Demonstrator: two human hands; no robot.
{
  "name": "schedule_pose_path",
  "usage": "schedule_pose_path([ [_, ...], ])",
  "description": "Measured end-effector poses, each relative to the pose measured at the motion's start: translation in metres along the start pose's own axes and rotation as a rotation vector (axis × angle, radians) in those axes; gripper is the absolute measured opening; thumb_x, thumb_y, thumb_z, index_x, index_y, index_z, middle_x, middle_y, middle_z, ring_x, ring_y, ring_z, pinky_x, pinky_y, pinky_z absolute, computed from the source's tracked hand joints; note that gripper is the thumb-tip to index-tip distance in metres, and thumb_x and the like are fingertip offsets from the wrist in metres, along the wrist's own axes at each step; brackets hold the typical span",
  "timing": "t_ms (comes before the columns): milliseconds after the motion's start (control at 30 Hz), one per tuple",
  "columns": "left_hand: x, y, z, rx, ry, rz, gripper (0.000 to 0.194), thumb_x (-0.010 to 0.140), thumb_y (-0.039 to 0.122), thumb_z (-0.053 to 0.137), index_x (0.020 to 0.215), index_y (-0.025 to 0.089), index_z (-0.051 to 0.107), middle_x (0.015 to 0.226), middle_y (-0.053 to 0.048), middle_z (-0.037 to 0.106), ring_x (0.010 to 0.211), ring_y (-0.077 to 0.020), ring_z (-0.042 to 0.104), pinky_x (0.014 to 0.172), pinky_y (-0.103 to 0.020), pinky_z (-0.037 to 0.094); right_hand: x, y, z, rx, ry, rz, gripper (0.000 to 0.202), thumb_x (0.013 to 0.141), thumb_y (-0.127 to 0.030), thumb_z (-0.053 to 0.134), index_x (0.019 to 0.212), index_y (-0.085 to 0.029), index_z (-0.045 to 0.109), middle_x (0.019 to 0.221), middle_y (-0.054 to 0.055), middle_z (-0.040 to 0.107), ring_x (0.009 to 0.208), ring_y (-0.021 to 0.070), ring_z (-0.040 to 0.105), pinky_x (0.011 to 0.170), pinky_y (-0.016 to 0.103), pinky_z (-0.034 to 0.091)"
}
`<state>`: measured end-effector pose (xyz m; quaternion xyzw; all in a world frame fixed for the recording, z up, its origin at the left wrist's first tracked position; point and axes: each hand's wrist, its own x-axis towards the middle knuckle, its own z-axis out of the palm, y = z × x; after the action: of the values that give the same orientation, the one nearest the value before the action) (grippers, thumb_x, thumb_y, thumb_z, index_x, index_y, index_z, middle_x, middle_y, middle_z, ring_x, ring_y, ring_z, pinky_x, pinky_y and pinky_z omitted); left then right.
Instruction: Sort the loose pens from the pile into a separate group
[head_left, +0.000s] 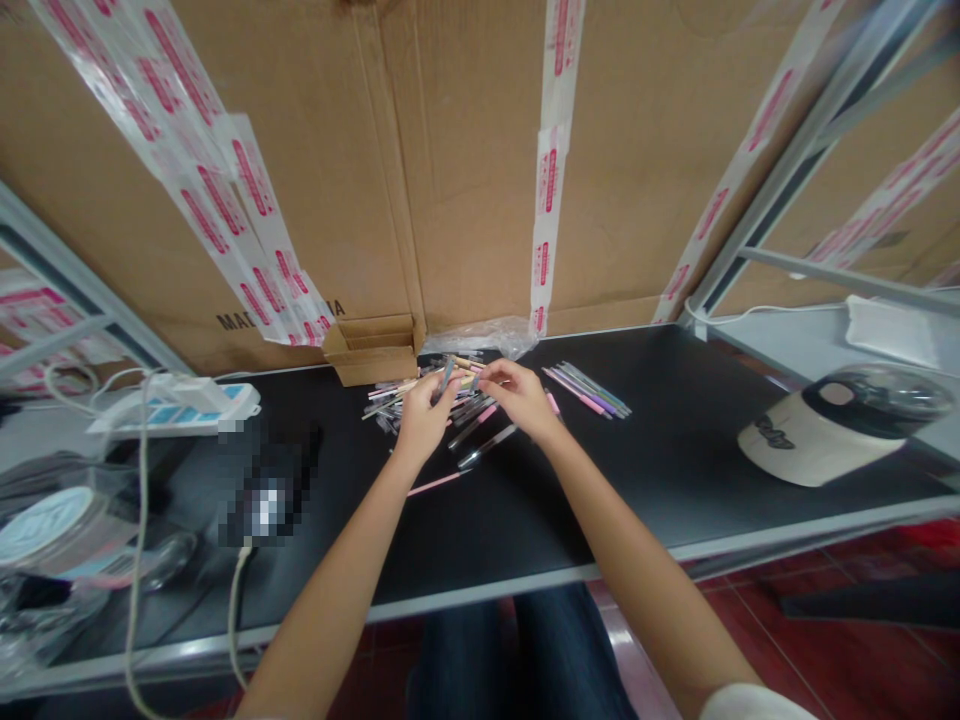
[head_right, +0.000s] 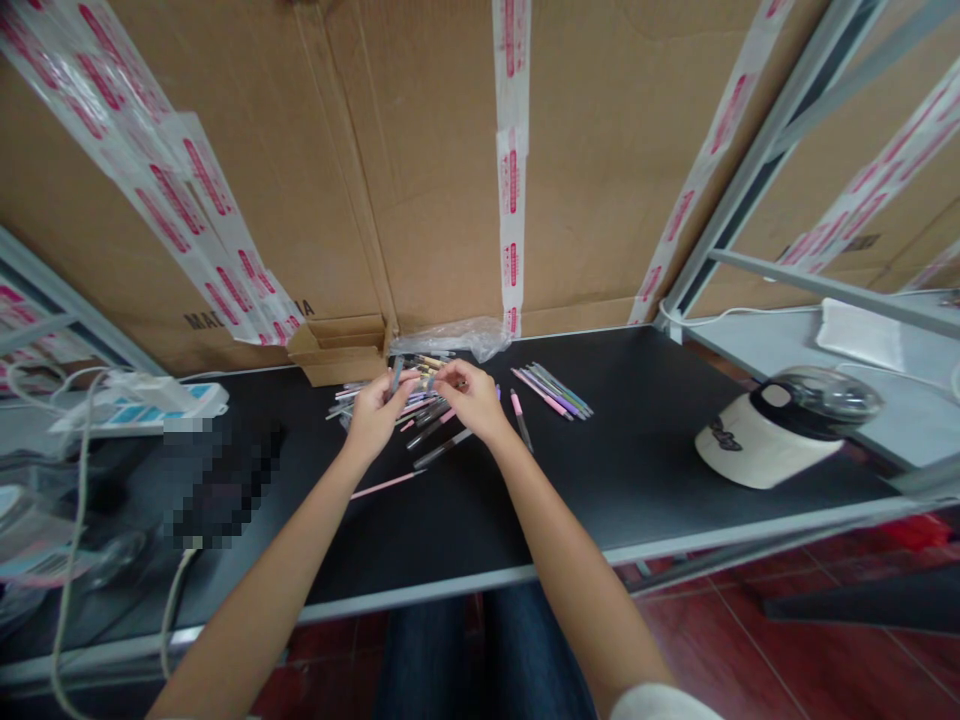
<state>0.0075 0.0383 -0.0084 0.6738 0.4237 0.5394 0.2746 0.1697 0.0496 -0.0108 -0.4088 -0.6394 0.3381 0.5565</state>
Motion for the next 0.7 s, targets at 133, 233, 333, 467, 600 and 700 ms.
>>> schedule_pose_path([
  [133,-0.002,0.004,0.001,-0.006,-0.015,-0.083,0.027,0.081,0.033,0.056,0.097,0.016,0.069,0.092,-0.005,0.069,0.067,-0.0145,0.059,0.051,-0.022,0.043,0.0,0.003,-0.02,-0.24,-0.198,-0.01,0.007,0.067,-0.022,0.061,0.065,-0.019,0.067,0.063,-0.001,0.063,0.058,0.012,0.053,0.058,0.025,0.041],
  [233,-0.002,0.004,0.002,-0.017,-0.016,-0.081,0.026,0.08,0.031,0.055,0.095,0.016,0.07,0.084,-0.004,0.068,0.063,-0.0135,0.057,0.05,-0.021,0.042,0.0,0.008,-0.034,-0.296,-0.329,0.015,0.007,0.065,-0.021,0.064,0.063,-0.019,0.07,0.058,-0.001,0.064,0.053,0.0116,0.052,0.054,0.024,0.04],
  [333,-0.001,0.002,0.003,-0.033,-0.02,-0.042,0.022,0.08,0.029,0.056,0.091,0.016,0.07,0.08,-0.004,0.069,0.069,-0.0152,0.06,0.062,-0.025,0.047,0.001,0.014,-0.042,-0.327,-0.373,0.019,0.007,0.063,-0.02,0.065,0.064,-0.019,0.072,0.056,-0.002,0.064,0.051,0.0114,0.052,0.051,0.024,0.039],
  [467,-0.001,-0.001,0.004,-0.059,-0.05,-0.059,0.023,0.08,0.029,0.056,0.092,0.016,0.07,0.082,-0.005,0.069,0.075,-0.0171,0.062,0.071,-0.027,0.048,0.002,0.018,-0.043,-0.361,-0.362,0.019,0.005,0.06,-0.018,0.068,0.061,-0.02,0.072,0.055,-0.003,0.064,0.051,0.0113,0.052,0.053,0.024,0.039],
  [600,0.0,-0.004,0.004,-0.057,-0.083,-0.094,0.024,0.08,0.03,0.056,0.094,0.016,0.07,0.081,-0.005,0.069,0.076,-0.0172,0.062,0.071,-0.028,0.047,0.002,0.013,-0.041,-0.253,-0.298,0.061,0.005,0.064,-0.022,0.066,0.064,-0.018,0.069,0.06,-0.001,0.065,0.056,0.0125,0.055,0.056,0.025,0.042],
  [700,0.0,-0.005,0.005,-0.089,-0.091,-0.113,0.025,0.08,0.033,0.056,0.094,0.016,0.069,0.078,-0.004,0.068,0.068,-0.0151,0.061,0.066,-0.026,0.047,0.003,0.005,-0.038,-0.1,-0.27,0.108,0.007,0.064,-0.024,0.067,0.065,-0.017,0.065,0.064,-0.001,0.065,0.061,0.0133,0.058,0.061,0.026,0.044],
])
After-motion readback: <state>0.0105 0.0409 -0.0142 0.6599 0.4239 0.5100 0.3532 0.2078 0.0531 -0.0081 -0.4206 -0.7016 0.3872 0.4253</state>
